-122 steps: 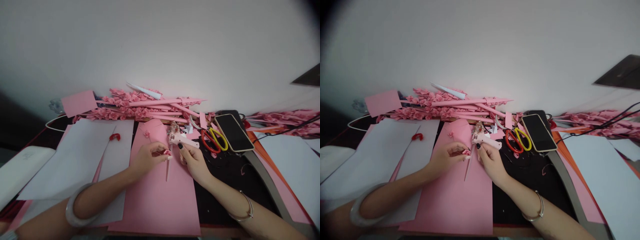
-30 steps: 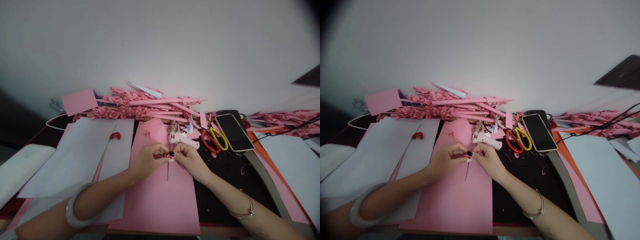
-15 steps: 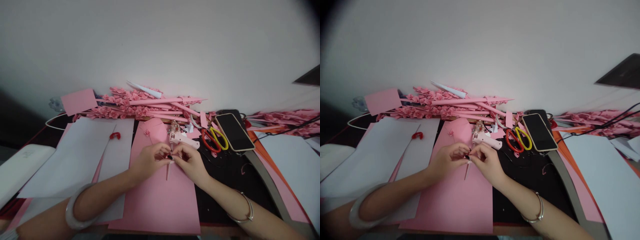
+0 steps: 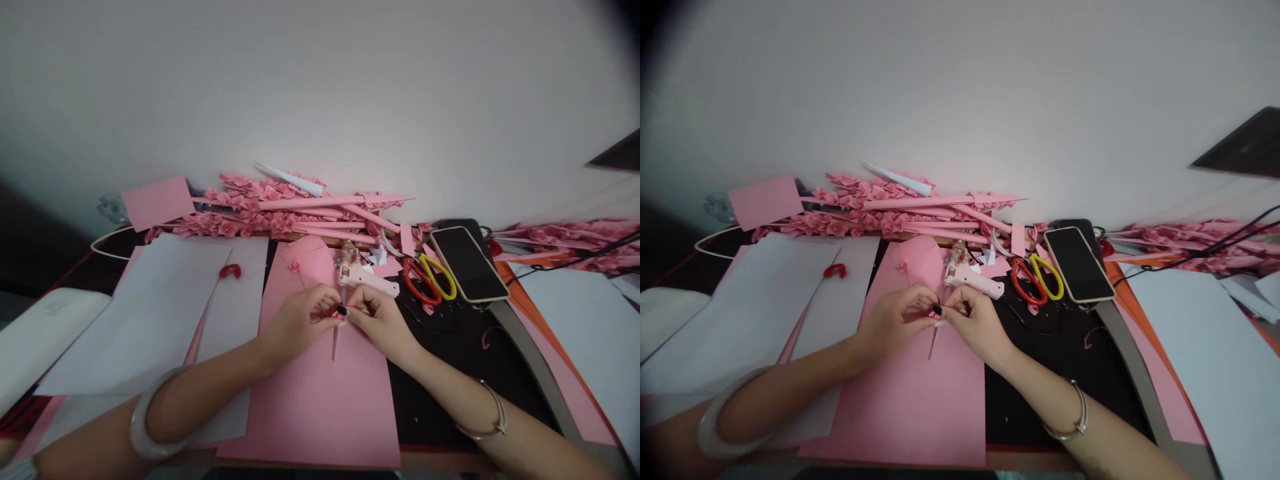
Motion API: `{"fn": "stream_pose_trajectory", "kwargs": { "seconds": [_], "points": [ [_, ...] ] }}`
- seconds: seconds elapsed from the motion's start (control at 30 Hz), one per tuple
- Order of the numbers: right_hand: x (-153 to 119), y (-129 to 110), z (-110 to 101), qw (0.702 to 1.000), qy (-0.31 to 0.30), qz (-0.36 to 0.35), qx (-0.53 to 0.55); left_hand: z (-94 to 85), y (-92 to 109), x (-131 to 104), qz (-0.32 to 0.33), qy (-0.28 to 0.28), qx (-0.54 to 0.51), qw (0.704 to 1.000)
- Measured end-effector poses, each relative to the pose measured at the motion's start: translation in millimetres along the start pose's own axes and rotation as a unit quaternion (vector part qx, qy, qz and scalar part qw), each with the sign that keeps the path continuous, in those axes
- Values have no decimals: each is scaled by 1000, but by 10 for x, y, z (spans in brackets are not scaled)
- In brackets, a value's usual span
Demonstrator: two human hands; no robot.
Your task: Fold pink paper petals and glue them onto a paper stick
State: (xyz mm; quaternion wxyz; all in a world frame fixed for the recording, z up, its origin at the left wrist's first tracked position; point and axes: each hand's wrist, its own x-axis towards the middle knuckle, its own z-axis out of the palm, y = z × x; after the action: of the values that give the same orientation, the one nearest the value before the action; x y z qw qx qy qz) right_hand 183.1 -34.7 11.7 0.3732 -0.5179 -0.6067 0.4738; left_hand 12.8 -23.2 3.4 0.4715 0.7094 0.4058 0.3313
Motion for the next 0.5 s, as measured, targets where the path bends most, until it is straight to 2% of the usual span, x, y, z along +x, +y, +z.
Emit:
{"fn": "stream_pose_trajectory", "kwargs": {
  "seconds": [0.27,0.5],
  "points": [
    [20,-26,-26,999,-29,23,30,-12,10,4,0,-5,12,1000],
    [16,-2,-16,999,-12,25,42,-19,4,8,12,6,22,1000]
  ]
}}
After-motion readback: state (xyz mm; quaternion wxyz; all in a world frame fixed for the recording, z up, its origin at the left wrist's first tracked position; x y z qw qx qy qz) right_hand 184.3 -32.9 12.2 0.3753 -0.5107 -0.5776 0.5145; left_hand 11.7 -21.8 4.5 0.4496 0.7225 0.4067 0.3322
